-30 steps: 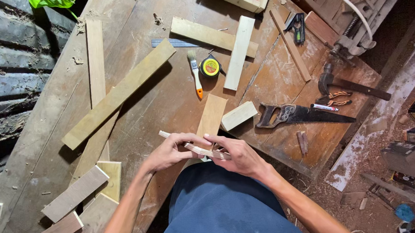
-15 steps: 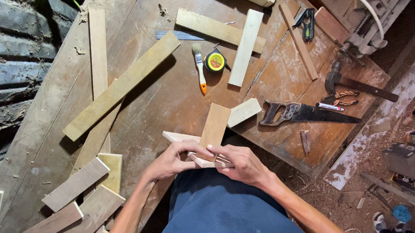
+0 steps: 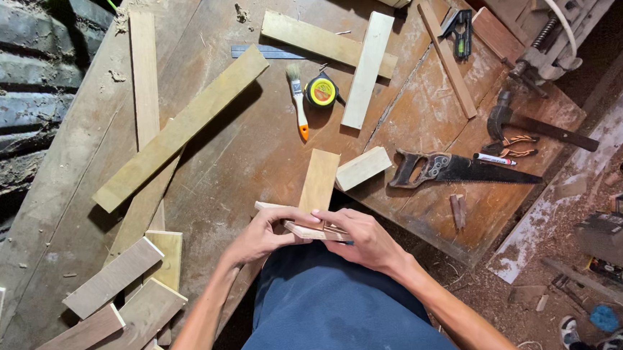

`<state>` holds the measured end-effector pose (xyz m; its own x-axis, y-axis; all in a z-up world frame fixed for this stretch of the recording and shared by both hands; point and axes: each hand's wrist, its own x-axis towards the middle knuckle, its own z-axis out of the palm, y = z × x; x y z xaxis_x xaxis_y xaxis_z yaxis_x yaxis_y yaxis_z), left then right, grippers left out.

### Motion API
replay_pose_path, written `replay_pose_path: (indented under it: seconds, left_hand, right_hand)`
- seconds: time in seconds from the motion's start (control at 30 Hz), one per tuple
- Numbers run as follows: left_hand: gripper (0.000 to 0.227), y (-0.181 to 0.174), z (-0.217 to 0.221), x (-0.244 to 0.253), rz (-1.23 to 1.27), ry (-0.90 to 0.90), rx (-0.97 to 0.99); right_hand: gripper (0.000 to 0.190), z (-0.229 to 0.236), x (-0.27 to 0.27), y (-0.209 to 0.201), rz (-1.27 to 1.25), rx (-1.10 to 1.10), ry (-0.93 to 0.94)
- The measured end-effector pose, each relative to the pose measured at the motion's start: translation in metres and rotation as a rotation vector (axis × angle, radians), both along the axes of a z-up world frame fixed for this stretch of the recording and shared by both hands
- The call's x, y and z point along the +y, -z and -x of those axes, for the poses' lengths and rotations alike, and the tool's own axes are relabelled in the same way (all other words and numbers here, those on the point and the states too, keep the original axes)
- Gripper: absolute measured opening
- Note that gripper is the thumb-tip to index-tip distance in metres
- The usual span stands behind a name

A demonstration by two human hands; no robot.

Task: The person sands a small rectangular wooden block with sandpaper on a workbench, then places it aside. They pick up another block, sand it, and set it down. Finally, they pick up a nail and hammer it into a piece of paper on the workbench.

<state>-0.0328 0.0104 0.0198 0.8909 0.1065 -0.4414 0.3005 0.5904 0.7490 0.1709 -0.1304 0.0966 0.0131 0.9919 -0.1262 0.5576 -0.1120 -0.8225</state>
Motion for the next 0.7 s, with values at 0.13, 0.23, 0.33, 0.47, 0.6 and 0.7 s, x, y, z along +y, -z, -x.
replay_pose_path:
  seconds: [0.13,0.23,0.33,0.47,0.6,0.7]
  left_hand:
    - [0.035,0.007,-0.002,0.006,0.158,-0.069,0.016]
    - [0.034,0.005,0.000,0.011,0.154,-0.075,0.016]
    - [0.033,-0.005,0.002,0.017,0.143,-0.090,0.043]
    - [0.036,-0.024,-0.001,0.033,0.067,-0.122,0.116]
    - [0.038,-0.036,-0.005,0.049,-0.063,-0.119,0.143]
    - [0.041,-0.036,-0.009,0.063,-0.121,-0.079,0.164]
  right_hand:
    - [0.063,0.000,0.009,-0.004,0.016,0.039,0.053]
    - [0.060,0.002,0.011,-0.012,0.069,0.201,0.112]
    - [0.059,0.004,0.015,-0.019,0.084,0.208,0.131]
    - [0.059,0.004,0.027,-0.016,0.064,0.235,0.170]
    - [0.060,0.011,0.032,-0.003,0.092,0.294,0.235]
    - [0.060,0.019,0.038,0.013,0.235,0.449,0.368]
